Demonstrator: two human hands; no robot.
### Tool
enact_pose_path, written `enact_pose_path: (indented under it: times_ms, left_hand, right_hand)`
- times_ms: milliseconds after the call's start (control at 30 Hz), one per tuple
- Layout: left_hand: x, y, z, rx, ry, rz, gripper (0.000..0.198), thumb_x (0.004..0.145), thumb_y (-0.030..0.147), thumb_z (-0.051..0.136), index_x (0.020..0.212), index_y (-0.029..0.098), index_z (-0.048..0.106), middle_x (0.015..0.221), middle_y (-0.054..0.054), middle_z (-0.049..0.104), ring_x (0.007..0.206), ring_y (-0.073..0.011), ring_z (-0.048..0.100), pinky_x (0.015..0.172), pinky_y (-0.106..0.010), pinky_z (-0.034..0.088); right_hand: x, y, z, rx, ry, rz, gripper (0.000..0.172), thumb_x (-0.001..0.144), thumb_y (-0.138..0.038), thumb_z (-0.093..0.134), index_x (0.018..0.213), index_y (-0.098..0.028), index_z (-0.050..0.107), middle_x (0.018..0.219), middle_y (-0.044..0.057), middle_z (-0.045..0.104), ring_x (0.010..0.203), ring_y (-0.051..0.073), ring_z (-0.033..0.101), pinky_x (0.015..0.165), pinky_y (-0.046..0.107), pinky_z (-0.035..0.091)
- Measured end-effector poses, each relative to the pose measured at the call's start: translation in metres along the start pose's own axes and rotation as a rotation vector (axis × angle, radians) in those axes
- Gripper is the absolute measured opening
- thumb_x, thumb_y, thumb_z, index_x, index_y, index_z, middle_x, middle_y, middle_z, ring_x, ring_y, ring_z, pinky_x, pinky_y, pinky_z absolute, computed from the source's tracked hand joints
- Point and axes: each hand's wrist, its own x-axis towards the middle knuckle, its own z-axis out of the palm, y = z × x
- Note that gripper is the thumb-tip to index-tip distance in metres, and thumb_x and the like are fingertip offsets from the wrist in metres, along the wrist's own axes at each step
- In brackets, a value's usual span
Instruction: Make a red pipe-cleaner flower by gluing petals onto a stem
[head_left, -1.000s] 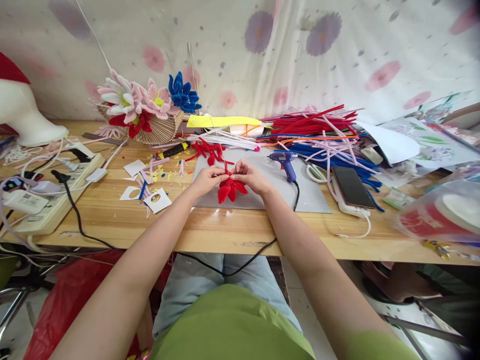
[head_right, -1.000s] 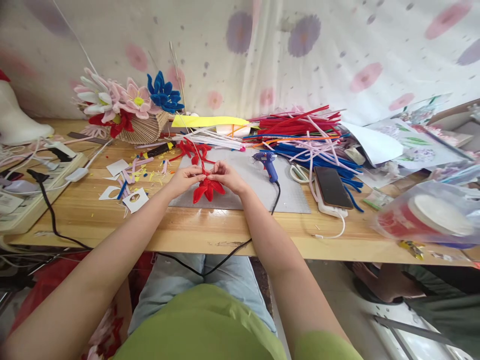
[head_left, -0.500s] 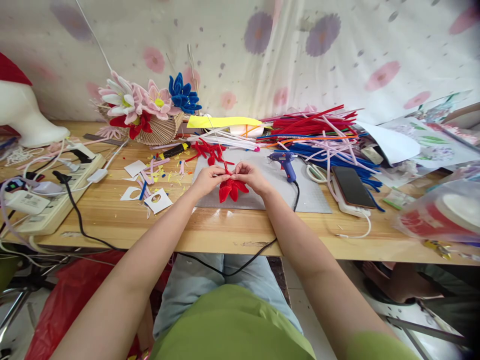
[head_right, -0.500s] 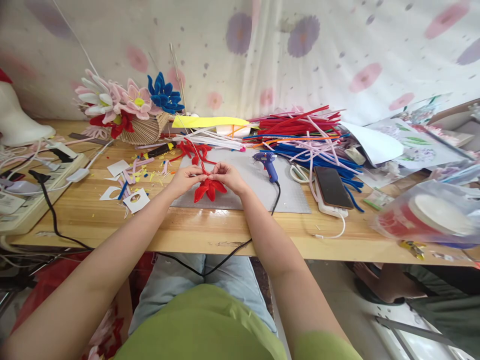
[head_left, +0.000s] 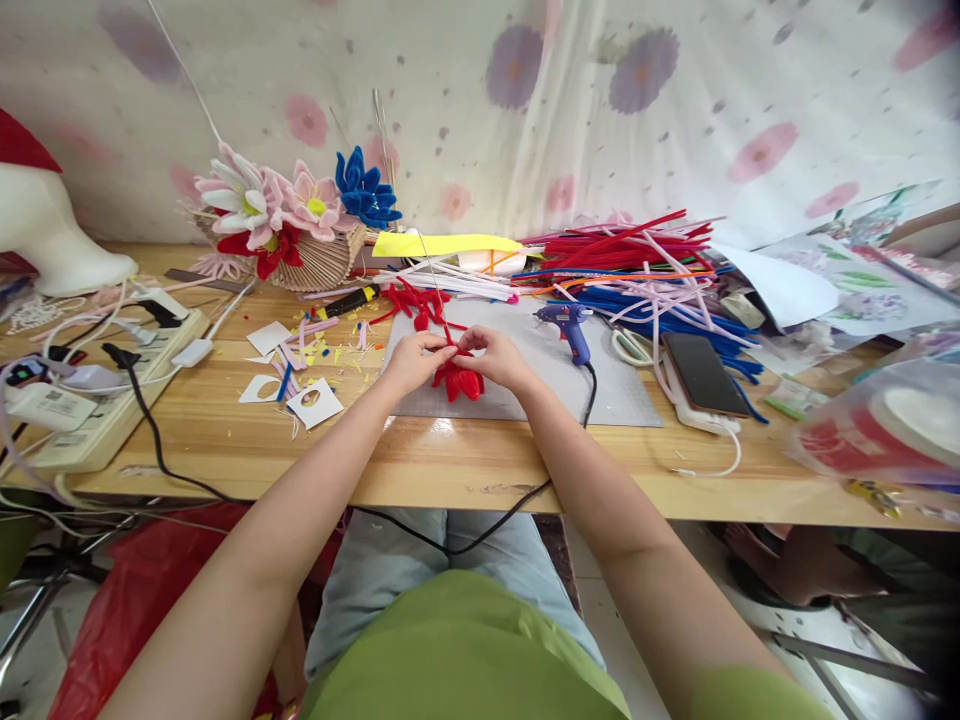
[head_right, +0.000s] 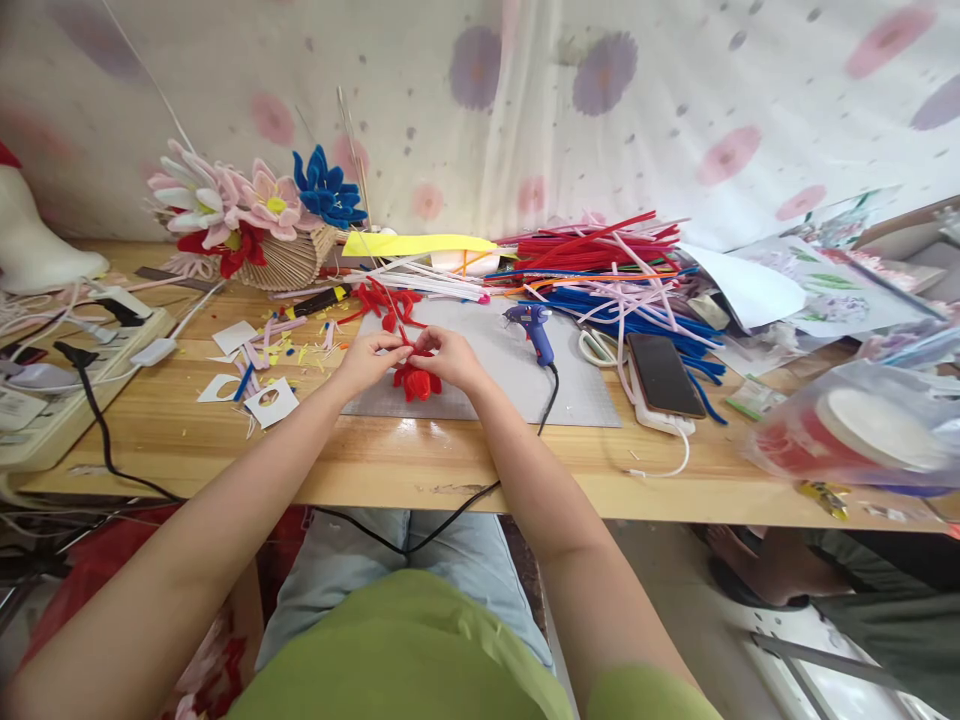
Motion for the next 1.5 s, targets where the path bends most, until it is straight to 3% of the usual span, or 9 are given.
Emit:
enact_pose_path:
  times_ms: [133, 267, 500, 667, 767, 833, 1033, 1300, 1500]
  left_hand:
    - [0.0, 0.012, -0.004, -0.199, 0.02, -0.126, 0.037, 0.064, 0.045, 0.071, 0.084, 0.015, 0.071, 0.081, -0.005, 0.068, 0.075, -0.0169, 0.061, 0.065, -0.031, 0.053]
    - [0.003, 0.024, -0.007, -0.184, 0.049, -0.144, 0.033, 0.062, 0.045, 0.072, 0.073, 0.014, 0.068, 0.068, -0.003, 0.064, 0.064, -0.0132, 0.058, 0.058, -0.027, 0.052]
    - [0.007, 0.036, -0.007, 0.204, 0.155, -0.176, 0.024, 0.069, 0.032, 0.063, 0.05, 0.018, 0.057, 0.047, -0.001, 0.055, 0.05, -0.0152, 0.055, 0.054, -0.029, 0.044]
    - [0.003, 0.049, -0.003, 0.465, 0.235, 0.058, 0.023, 0.07, 0.027, 0.062, 0.048, 0.019, 0.059, 0.052, -0.005, 0.059, 0.063, -0.0202, 0.059, 0.064, -0.032, 0.044]
    - [0.002, 0.047, -0.003, 0.41, 0.114, 0.159, 0.011, 0.07, 0.026, 0.064, 0.064, 0.019, 0.07, 0.073, -0.007, 0.069, 0.075, -0.0208, 0.061, 0.071, -0.032, 0.046]
    - [0.004, 0.041, -0.006, 0.249, 0.015, 0.128, 0.014, 0.068, 0.029, 0.067, 0.075, 0.019, 0.073, 0.083, -0.006, 0.07, 0.078, -0.0196, 0.061, 0.07, -0.031, 0.049]
    - [0.015, 0.023, -0.013, -0.113, -0.172, -0.094, 0.04, 0.051, 0.048, 0.079, 0.07, 0.013, 0.07, 0.067, -0.002, 0.065, 0.065, -0.0153, 0.06, 0.059, -0.029, 0.052]
    - [0.013, 0.024, -0.01, 0.033, 0.019, -0.025, 0.039, 0.047, 0.048, 0.081, 0.064, 0.015, 0.07, 0.067, -0.005, 0.068, 0.068, -0.0177, 0.06, 0.067, -0.031, 0.049]
    - [0.012, 0.033, -0.019, -0.209, -0.191, -0.003, 0.044, 0.056, 0.052, 0.075, 0.079, 0.015, 0.071, 0.084, -0.007, 0.07, 0.077, -0.017, 0.062, 0.075, -0.033, 0.05]
  right_hand:
    - [0.0, 0.0, 0.002, -0.011, 0.005, 0.03, 0.014, 0.062, -0.026, 0.067, 0.07, -0.018, 0.058, 0.072, 0.0, 0.064, 0.071, 0.014, 0.056, 0.074, 0.03, 0.045]
    - [0.001, -0.002, 0.003, 0.013, 0.008, 0.052, 0.016, 0.061, -0.028, 0.068, 0.068, -0.017, 0.058, 0.071, -0.001, 0.063, 0.068, 0.013, 0.055, 0.073, 0.03, 0.045]
    - [0.0, -0.01, 0.007, 0.026, 0.041, 0.134, 0.018, 0.058, -0.028, 0.072, 0.063, -0.018, 0.058, 0.069, 0.0, 0.063, 0.067, 0.014, 0.055, 0.07, 0.031, 0.044]
    - [0.0, -0.008, 0.008, 0.019, 0.088, 0.139, 0.016, 0.057, -0.026, 0.071, 0.061, -0.018, 0.058, 0.066, 0.0, 0.062, 0.065, 0.013, 0.053, 0.066, 0.029, 0.043]
    - [0.001, -0.004, 0.006, 0.096, 0.104, 0.147, 0.017, 0.056, -0.026, 0.07, 0.061, -0.018, 0.056, 0.061, -0.002, 0.058, 0.059, 0.012, 0.051, 0.061, 0.027, 0.042]
    - [0.0, -0.002, 0.005, 0.195, 0.072, 0.161, 0.019, 0.056, -0.027, 0.071, 0.062, -0.018, 0.055, 0.06, -0.002, 0.058, 0.058, 0.012, 0.052, 0.059, 0.027, 0.043]
    - [-0.002, -0.005, 0.005, 0.397, -0.032, 0.185, 0.025, 0.052, -0.026, 0.076, 0.062, -0.016, 0.056, 0.063, -0.001, 0.063, 0.059, 0.011, 0.058, 0.061, 0.027, 0.046]
    - [-0.002, -0.005, 0.004, 0.536, -0.095, 0.201, 0.032, 0.049, -0.026, 0.081, 0.062, -0.017, 0.054, 0.063, -0.001, 0.065, 0.06, 0.011, 0.06, 0.06, 0.026, 0.048]
    - [-0.003, -0.003, 0.001, 0.568, -0.177, 0.198, 0.03, 0.05, -0.026, 0.081, 0.064, -0.016, 0.056, 0.065, -0.001, 0.065, 0.062, 0.011, 0.06, 0.064, 0.026, 0.048]
